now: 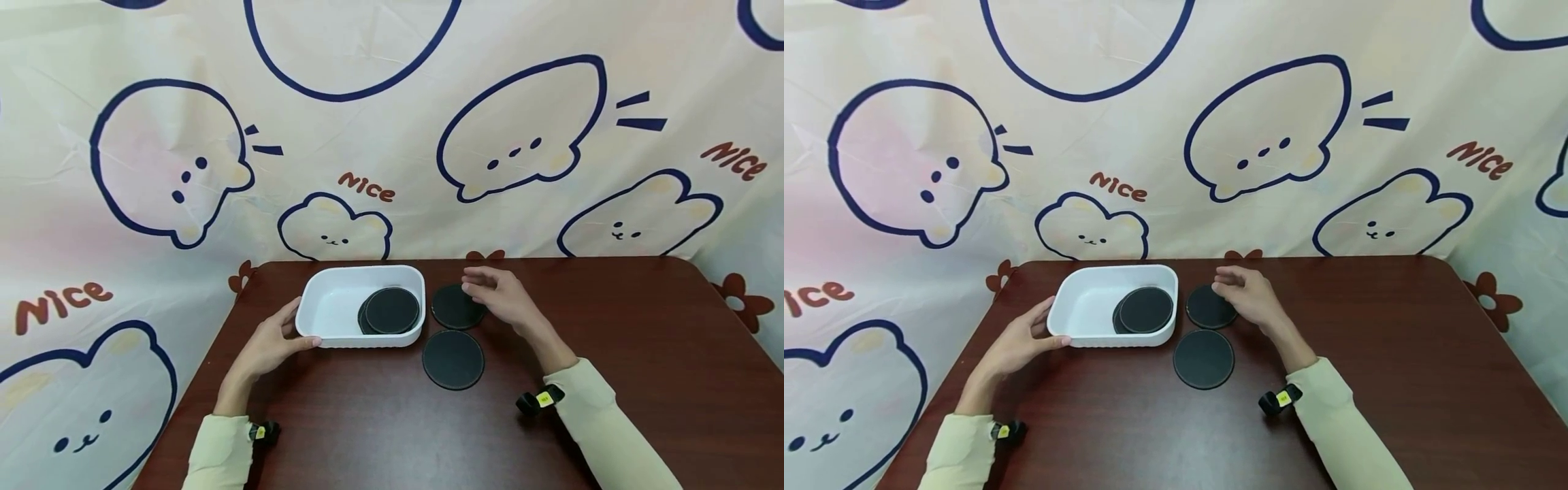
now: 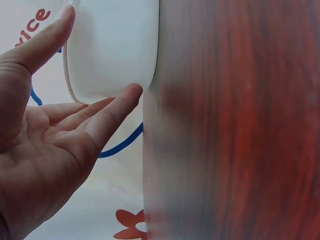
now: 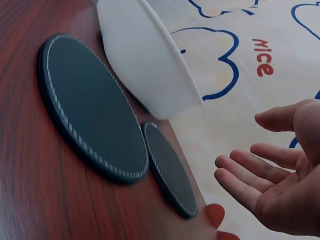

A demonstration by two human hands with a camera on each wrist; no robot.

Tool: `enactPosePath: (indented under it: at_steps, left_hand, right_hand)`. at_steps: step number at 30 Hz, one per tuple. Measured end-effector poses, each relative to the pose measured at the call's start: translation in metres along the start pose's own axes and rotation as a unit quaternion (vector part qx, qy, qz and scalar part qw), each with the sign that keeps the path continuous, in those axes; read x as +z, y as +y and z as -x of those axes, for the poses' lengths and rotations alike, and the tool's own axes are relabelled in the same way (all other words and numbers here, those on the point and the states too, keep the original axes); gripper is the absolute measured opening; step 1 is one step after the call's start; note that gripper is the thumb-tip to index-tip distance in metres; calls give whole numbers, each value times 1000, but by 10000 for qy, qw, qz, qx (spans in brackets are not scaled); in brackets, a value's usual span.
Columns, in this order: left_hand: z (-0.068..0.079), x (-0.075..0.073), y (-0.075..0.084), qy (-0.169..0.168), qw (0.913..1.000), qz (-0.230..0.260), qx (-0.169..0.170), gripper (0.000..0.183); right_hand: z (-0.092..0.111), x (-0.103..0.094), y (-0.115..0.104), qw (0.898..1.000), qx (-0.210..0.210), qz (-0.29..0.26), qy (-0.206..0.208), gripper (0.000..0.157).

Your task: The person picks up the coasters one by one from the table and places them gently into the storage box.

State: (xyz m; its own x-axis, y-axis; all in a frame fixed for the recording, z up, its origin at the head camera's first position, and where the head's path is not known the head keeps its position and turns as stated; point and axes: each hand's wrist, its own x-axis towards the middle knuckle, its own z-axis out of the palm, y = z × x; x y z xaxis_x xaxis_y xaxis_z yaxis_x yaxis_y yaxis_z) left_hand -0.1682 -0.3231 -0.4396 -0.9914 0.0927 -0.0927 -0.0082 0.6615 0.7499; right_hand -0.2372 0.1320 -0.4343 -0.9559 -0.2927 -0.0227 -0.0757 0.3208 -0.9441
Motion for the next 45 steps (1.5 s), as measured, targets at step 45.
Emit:
enactPosePath:
  at_steps: [45]
  left_hand:
    - [0,6,5,201,9998,-21,22,106]
  right_hand:
    - [-28,1,37,9691,-283,2401,-484,74]
